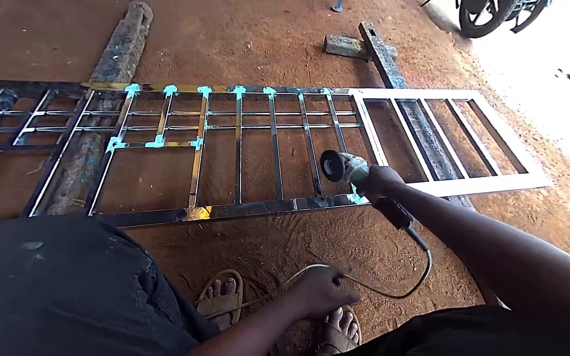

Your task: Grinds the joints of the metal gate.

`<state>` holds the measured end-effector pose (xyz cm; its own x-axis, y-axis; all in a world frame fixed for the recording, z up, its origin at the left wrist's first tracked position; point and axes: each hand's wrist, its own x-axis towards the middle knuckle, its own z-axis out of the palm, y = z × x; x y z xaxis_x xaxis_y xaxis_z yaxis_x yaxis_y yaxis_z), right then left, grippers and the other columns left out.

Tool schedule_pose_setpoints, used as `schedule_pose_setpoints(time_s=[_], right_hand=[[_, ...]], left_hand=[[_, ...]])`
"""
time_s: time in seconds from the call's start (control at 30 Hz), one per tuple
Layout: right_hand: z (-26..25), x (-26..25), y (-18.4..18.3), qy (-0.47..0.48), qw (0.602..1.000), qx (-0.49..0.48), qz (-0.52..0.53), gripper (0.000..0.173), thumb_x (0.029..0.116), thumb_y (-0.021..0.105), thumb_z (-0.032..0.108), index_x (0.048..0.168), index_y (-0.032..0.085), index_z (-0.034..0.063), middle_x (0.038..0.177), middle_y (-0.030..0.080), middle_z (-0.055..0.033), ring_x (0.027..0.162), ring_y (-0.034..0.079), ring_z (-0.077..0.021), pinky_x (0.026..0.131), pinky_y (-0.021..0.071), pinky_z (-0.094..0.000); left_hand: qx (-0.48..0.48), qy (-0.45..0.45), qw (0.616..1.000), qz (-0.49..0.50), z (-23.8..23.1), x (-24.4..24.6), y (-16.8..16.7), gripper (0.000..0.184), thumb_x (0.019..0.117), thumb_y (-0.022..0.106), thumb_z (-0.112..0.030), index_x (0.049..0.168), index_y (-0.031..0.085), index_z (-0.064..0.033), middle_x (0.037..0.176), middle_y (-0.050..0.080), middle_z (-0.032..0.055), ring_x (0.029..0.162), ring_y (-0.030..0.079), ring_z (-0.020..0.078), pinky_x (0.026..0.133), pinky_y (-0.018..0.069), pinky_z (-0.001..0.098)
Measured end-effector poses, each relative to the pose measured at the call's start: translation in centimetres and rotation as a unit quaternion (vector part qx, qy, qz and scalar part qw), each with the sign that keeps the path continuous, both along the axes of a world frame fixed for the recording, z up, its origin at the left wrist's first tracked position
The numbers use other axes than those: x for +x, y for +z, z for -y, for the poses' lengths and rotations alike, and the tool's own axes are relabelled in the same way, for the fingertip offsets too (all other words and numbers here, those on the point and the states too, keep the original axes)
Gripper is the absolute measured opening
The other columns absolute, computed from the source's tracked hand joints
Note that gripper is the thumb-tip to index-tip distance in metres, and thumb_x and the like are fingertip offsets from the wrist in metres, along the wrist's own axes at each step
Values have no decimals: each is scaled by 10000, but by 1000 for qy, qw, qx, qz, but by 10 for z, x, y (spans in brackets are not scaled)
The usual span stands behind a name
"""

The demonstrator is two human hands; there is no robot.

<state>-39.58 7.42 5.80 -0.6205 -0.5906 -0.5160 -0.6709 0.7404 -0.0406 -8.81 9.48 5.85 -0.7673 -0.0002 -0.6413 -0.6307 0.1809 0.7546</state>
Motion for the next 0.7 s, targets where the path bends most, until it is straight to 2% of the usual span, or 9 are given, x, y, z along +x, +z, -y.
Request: schedule_pose_setpoints(time_s=[0.07, 0.17, 0.33, 0.4, 0.43, 0.5, 0.57, 0.63, 0.7], right_hand=[[-9, 17, 10, -72, 996, -9, 57, 514, 829, 825, 438, 988, 670, -25, 1000, 680, -232, 975, 668, -402, 819, 515, -630], [-25, 37, 14, -133, 983, -47, 121, 453, 883, 788, 415, 989, 674, -9, 964, 687, -210, 915, 674, -367, 807, 527, -595], [-56, 78, 28, -156, 969, -103, 163, 277, 1025, 623, 305, 1022, 649, 29, 868, 651, -174, 787, 644, -313, 701, 518, -548], [-62, 89, 30, -151, 973, -85, 152, 290, 1050, 587, 312, 1062, 639, 27, 907, 662, -185, 849, 660, -331, 757, 528, -568], [-64, 93, 30, -151, 975, -79, 144, 284, 1051, 580, 300, 1087, 643, 26, 930, 669, -191, 881, 665, -342, 782, 526, -579], [-67, 102, 34, -170, 973, -57, 143, 320, 1066, 543, 287, 1284, 598, 59, 1048, 677, -200, 987, 666, -351, 864, 521, -585], [-73, 116, 35, -189, 972, -36, 136, 392, 1061, 540, 266, 1410, 527, 87, 1101, 688, -205, 1034, 674, -366, 895, 522, -596], [-80, 125, 30, -212, 968, -35, 126, 451, 1025, 567, 225, 1449, 478, 100, 1079, 699, -187, 1007, 689, -352, 871, 537, -579], [-87, 126, 25, -227, 964, -45, 132, 503, 1028, 579, 227, 1488, 425, 97, 1058, 695, -186, 968, 693, -341, 848, 547, -567]], left_hand=[[88, 173, 981, -9, 3, -24, 8, 608, 1034, 563, -504, 1397, 550, -17, 1321, 616, 185, 1197, 609, 286, 1030, 490, 479], [218, 357, 907, -38, 0, -66, 13, 677, 1049, 459, -590, 1472, 486, -62, 1450, 551, 192, 1325, 551, 332, 1074, 469, 536], [349, 455, 818, -48, -13, -94, 15, 844, 942, 421, -793, 1498, 451, -159, 1377, 595, 184, 1235, 596, 341, 991, 504, 569], [367, 485, 793, -31, -16, -104, 12, 882, 905, 485, -811, 1482, 468, -144, 1356, 595, 192, 1224, 588, 343, 991, 496, 580], [371, 509, 777, -16, -16, -109, 11, 871, 896, 536, -791, 1444, 508, -115, 1325, 610, 196, 1204, 597, 338, 983, 500, 569], [381, 549, 744, 19, -19, -117, 5, 806, 907, 623, -707, 1379, 546, -58, 1265, 629, 204, 1164, 609, 333, 968, 504, 555], [380, 574, 724, 46, -28, -118, -4, 632, 930, 695, -540, 1307, 584, -45, 1180, 657, 195, 1089, 637, 327, 914, 524, 549], [372, 576, 726, 51, -35, -119, -14, 487, 927, 717, -405, 1227, 617, -34, 1080, 675, 189, 1007, 656, 319, 854, 538, 537], [376, 566, 731, 63, -38, -120, -19, 431, 919, 732, -358, 1168, 628, -22, 1023, 678, 188, 965, 666, 315, 826, 551, 524]])
